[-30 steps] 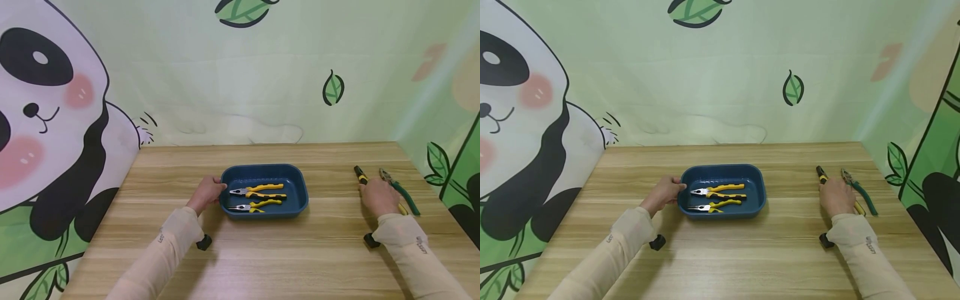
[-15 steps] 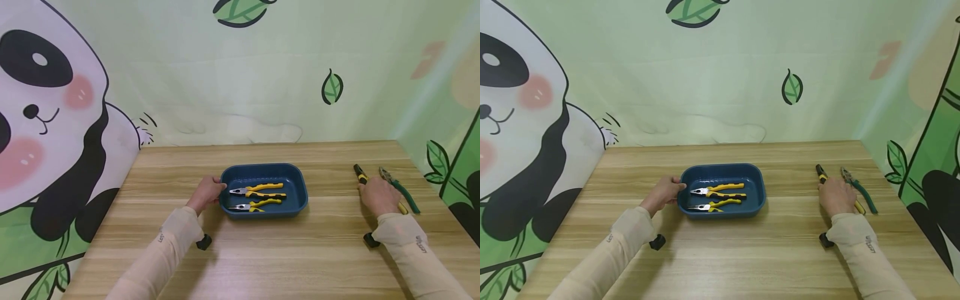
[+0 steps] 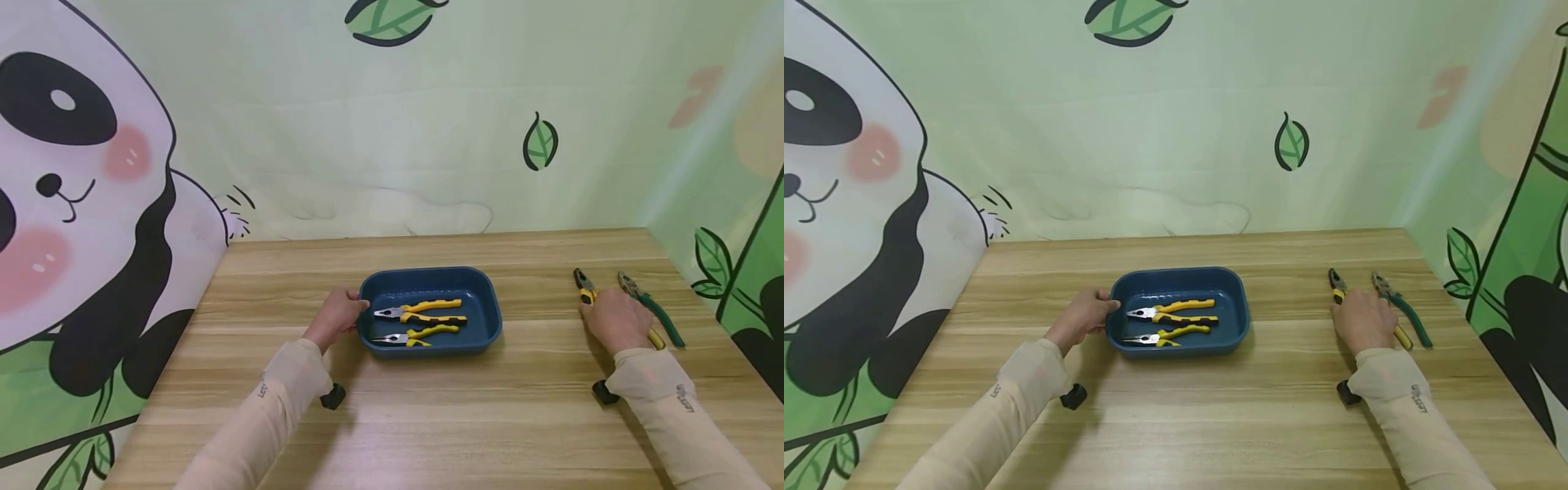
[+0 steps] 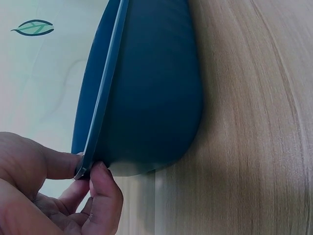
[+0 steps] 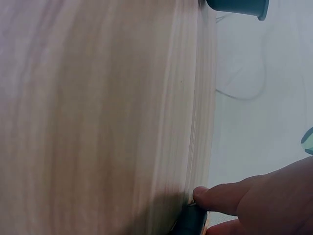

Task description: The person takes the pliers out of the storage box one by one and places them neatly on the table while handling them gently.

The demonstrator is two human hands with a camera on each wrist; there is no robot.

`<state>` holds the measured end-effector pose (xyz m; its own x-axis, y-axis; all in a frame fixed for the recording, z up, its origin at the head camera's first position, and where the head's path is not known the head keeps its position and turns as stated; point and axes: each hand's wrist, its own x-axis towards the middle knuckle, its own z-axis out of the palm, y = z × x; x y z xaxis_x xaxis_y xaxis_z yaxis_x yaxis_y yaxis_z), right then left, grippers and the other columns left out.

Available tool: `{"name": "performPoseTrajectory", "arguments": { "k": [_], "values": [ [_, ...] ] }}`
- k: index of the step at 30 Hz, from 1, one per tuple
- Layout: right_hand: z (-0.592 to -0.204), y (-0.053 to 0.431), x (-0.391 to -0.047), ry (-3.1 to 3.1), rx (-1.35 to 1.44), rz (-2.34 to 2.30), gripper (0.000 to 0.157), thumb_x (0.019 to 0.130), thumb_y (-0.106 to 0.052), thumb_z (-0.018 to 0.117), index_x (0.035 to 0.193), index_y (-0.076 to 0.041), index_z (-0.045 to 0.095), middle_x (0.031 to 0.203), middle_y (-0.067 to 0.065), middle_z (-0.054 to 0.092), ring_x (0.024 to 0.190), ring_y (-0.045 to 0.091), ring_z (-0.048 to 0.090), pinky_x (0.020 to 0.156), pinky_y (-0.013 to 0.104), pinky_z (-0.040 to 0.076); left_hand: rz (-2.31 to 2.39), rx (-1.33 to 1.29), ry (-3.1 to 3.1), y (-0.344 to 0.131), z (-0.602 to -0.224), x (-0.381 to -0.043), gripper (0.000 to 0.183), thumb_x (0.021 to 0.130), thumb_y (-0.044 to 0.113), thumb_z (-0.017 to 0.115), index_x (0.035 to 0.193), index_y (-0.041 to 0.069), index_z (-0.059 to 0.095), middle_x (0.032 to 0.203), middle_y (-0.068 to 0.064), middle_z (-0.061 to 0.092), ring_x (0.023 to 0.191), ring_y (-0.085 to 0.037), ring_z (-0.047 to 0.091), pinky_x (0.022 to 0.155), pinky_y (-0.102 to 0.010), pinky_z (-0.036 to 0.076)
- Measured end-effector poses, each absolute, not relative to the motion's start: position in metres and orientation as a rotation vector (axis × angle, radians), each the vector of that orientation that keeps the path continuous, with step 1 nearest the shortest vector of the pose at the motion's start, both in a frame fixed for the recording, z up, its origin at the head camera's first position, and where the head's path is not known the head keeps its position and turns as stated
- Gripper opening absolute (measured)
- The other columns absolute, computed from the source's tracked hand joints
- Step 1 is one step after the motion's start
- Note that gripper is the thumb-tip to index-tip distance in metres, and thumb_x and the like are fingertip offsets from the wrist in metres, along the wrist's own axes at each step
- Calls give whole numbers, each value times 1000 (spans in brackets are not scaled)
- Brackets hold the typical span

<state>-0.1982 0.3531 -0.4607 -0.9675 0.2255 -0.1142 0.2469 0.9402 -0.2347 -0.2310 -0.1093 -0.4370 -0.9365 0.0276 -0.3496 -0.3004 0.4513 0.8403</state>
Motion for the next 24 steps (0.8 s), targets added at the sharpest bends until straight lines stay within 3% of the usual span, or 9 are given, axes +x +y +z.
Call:
{"name": "performPoseTrajectory", "arguments": {
  "k": [11,19,24],
  "values": [
    [-468,349,-196,3083,378,-335,49,103,-32,61,69,2,57,65,24,56,58,41,58,55,54,46,1496,-239,2381,-109,-437,-230,12,104,5,57,105,-7,61,73,0,39,63,-13,44,67,-35,52],
    [-474,350,-195,3138,361,-346,41,103,-29,61,92,10,60,72,25,55,65,43,58,54,51,44,1484,-244,2397,-109,-438,-230,12,104,6,57,108,-5,61,79,-2,43,67,-14,47,70,-36,54],
    [-474,354,-193,3117,303,-371,45,103,-29,60,114,15,57,90,33,57,82,52,59,57,54,46,1482,-249,2395,-109,-438,-230,13,105,7,57,109,-5,60,80,-3,42,69,-16,46,72,-37,54]
  ]
}}
